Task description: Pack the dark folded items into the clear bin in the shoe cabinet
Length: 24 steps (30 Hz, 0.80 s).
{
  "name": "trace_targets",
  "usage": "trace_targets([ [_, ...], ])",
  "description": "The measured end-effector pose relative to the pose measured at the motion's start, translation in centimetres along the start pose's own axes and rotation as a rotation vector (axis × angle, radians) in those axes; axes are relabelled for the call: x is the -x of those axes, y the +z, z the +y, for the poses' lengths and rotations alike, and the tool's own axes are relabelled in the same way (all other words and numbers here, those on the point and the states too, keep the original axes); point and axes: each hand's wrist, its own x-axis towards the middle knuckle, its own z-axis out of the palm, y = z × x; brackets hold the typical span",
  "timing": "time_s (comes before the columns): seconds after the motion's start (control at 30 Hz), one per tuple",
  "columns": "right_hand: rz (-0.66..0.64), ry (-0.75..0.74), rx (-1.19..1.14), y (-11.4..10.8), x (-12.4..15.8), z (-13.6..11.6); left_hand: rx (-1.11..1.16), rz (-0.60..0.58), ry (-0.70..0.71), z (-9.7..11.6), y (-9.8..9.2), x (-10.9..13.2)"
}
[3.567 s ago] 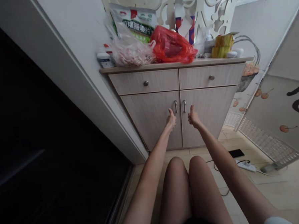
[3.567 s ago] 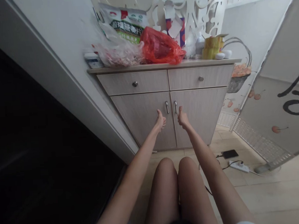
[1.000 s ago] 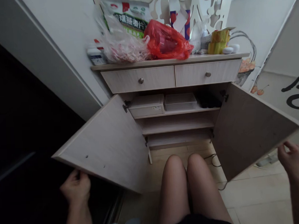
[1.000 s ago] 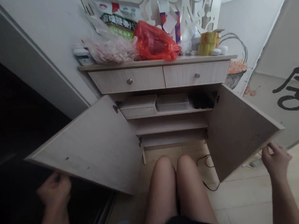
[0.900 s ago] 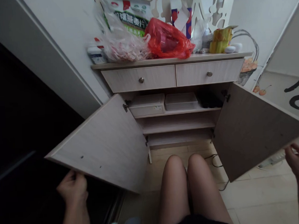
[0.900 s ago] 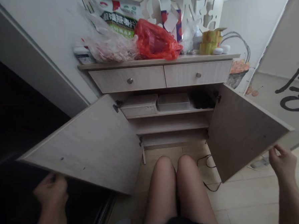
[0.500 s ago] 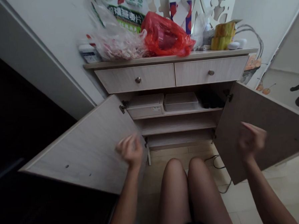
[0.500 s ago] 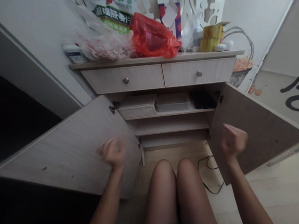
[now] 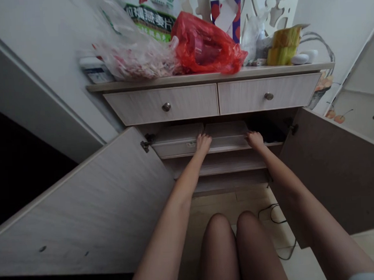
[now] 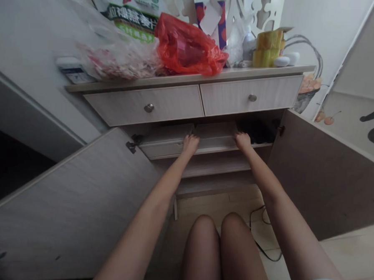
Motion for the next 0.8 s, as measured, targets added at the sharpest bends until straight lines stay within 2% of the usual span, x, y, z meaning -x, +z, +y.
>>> trace_targets([
  [0.17,0.001,-0.006,-0.029,-0.5,0.7,0.6,0.005,0.002,0.027,-1.0,-0.1,1.8],
  [0.27,0.033,-0.087,-0.068,-2.1,2.8,1.0,-0.022,0.024,0.088,-0.7,-1.4,3.9],
  [0.37,0.040,-0.181,-0.102,-4.2,6.2,1.6,-0.043,0.067,0.198,0.1,-3.4,7.2],
  [0.47,0.044,-0.248,-0.141,-5.9,11.3,2.0,-0.041,0.102,0.266,1.1,-5.2,12.1],
  [0.6,0.089,-0.355,-0.282,-6.6,19.7,1.9,-0.006,0.175,0.344,2.1,-6.4,20.4],
  [0.7,0.074,-0.379,-0.351,-6.1,25.7,1.3,0.058,0.195,0.313,2.9,-6.1,26.8],
  [0.8,0.049,-0.384,-0.339,-5.0,30.1,0.6,0.119,0.201,0.261,3.7,-4.9,32.2],
])
